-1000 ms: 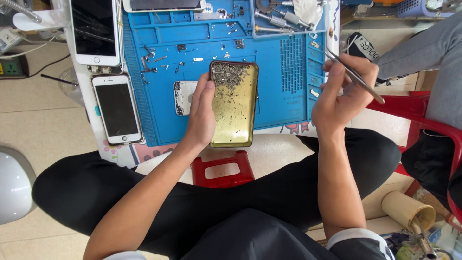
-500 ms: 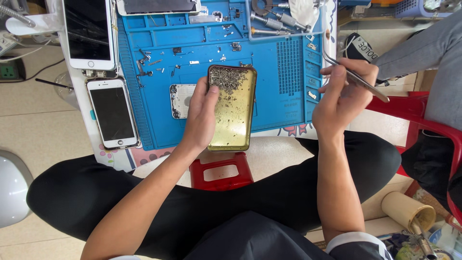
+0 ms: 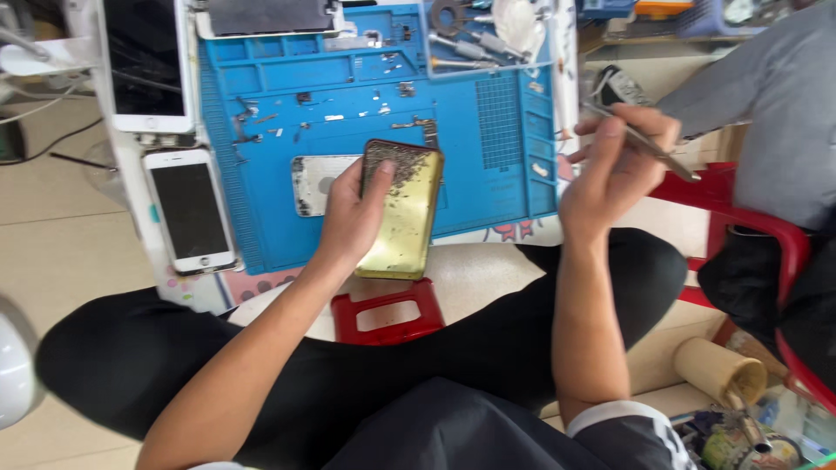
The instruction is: The person uses tweezers to pick up small screws from a gold-colored tray and places them onto a blue work mat. They then use a screwdriver to tighten screws on a disassembled smartphone motherboard and other components laid out on the mat.
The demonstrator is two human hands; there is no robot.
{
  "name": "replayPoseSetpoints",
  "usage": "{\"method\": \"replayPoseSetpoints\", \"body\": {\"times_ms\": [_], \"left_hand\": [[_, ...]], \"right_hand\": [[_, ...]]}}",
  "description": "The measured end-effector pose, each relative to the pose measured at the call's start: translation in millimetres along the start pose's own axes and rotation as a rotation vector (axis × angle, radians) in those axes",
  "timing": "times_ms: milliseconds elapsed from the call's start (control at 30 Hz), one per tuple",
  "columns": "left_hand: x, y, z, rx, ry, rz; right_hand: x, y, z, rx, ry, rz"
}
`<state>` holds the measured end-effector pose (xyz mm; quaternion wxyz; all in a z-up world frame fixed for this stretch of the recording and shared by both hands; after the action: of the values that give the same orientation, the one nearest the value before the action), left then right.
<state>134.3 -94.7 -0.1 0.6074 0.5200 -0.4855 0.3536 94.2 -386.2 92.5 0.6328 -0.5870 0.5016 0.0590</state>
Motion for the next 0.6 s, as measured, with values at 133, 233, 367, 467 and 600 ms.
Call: {"method": "replayPoseSetpoints", "body": {"times_ms": [133,233,367,467,600], "left_hand": [[-20.3,-3.7,4.4,-0.025,-0.05,-0.005],[-46.8,-1.7,4.6,-0.056,-0.081,-0.093],[-49.5,-12.8,5.0,-0.073,-0.143,-0.064],[-37.9,2.0,10.9,-0.087,-0.143,-0.148],[-72.7,1.2,8.2,-0.051,-0.094,-0.21]], "right_hand": [[-11.8,-7.6,-1.3,0.048,-0.018,0.004],[-10.0,-3.9,-18.5,0.081,0.017,-0.011],[18.7,-7.6,11.4,-0.042,0.1,0.173],[10.2,1.3,12.8,-0.041,0.102,0.211],[-10.6,-9.3,-6.1,0.078,0.13,0.07]]}}
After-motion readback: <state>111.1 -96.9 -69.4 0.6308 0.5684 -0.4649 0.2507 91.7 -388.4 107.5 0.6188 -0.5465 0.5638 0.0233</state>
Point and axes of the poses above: each hand's wrist, its own y-axis away from the middle knuckle, its own z-axis out of the palm, x = y × z, the point moved 10 cm from there along -y, towards the middle knuckle, and after that the axes turned 6 degrees about -y, right-handed, at the moved point
